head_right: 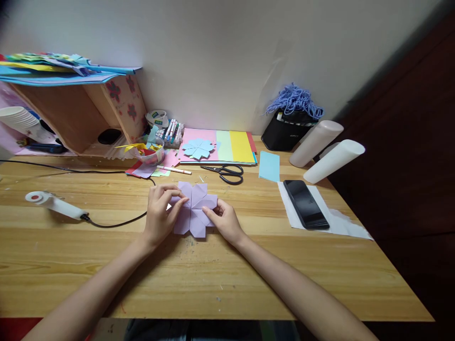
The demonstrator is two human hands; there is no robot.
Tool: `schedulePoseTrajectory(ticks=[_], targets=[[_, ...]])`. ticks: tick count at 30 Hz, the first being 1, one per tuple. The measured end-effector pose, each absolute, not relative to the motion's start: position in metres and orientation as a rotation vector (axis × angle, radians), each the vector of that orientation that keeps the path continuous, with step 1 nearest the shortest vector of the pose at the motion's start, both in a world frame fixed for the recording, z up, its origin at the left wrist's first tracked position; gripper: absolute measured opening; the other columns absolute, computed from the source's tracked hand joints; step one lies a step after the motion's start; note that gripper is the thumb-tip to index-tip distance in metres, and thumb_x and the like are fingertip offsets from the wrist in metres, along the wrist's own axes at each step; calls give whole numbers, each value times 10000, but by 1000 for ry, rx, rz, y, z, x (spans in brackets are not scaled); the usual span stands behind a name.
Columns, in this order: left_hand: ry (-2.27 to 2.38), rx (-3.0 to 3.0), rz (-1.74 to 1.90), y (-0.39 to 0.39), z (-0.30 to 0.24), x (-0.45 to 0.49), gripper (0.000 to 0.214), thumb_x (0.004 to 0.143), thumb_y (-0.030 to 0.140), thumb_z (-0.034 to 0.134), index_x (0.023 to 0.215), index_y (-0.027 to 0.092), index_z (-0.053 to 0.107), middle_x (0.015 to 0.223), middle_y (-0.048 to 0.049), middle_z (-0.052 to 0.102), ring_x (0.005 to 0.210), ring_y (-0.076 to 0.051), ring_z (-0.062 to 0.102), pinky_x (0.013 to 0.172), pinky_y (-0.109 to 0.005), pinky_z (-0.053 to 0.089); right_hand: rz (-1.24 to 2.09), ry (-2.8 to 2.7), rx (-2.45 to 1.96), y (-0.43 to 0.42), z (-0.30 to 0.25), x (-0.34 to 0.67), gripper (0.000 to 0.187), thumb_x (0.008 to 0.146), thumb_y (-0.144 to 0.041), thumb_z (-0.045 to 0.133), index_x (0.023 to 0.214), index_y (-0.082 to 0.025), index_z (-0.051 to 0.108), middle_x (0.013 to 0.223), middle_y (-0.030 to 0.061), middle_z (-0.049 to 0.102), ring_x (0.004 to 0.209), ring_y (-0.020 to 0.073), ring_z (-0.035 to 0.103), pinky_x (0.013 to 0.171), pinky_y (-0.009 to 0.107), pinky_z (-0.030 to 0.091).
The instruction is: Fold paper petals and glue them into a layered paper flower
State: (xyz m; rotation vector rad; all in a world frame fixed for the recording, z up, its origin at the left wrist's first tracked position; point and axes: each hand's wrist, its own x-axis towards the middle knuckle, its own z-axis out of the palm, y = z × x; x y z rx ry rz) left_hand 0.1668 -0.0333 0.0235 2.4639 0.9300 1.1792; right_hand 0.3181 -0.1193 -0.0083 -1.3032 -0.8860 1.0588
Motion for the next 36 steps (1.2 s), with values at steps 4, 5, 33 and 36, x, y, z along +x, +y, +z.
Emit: schedulePoseTrajectory(ticks=[4,5,33,36], targets=[[815,2508,1023,-41,22,171,182,756,347,595,871,206,583,950,-48,560,904,-203,456,804,-346,363,1095,-907,-1267,-121,-6,317,276,717,-350,631,921,-168,595,875,45,668,773,169,615,678,285,490],[818,2504,1000,-42,22,172,167,768,336,583,868,203,582,950,-49,560,900,-201,456,800,-345,364,1096,-909,-1258,-121,-6,317,269,719,-346,630,919,-169,595,864,42,667,770,166,614,679,283,489],[861,2488,1105,-37,29,168,150,734,337,617,833,227,594,986,-52,539,949,-220,454,854,-390,329,956,-873,-1332,-120,-5,317,328,704,-401,629,926,-163,585,882,64,668,763,189,617,669,307,503],[865,2531,1057,-44,25,172,134,735,321,620,837,235,617,979,-55,548,946,-222,449,837,-388,337,981,-882,-1330,-121,-5,316,328,699,-403,632,922,-167,587,869,58,669,747,185,617,654,305,505]])
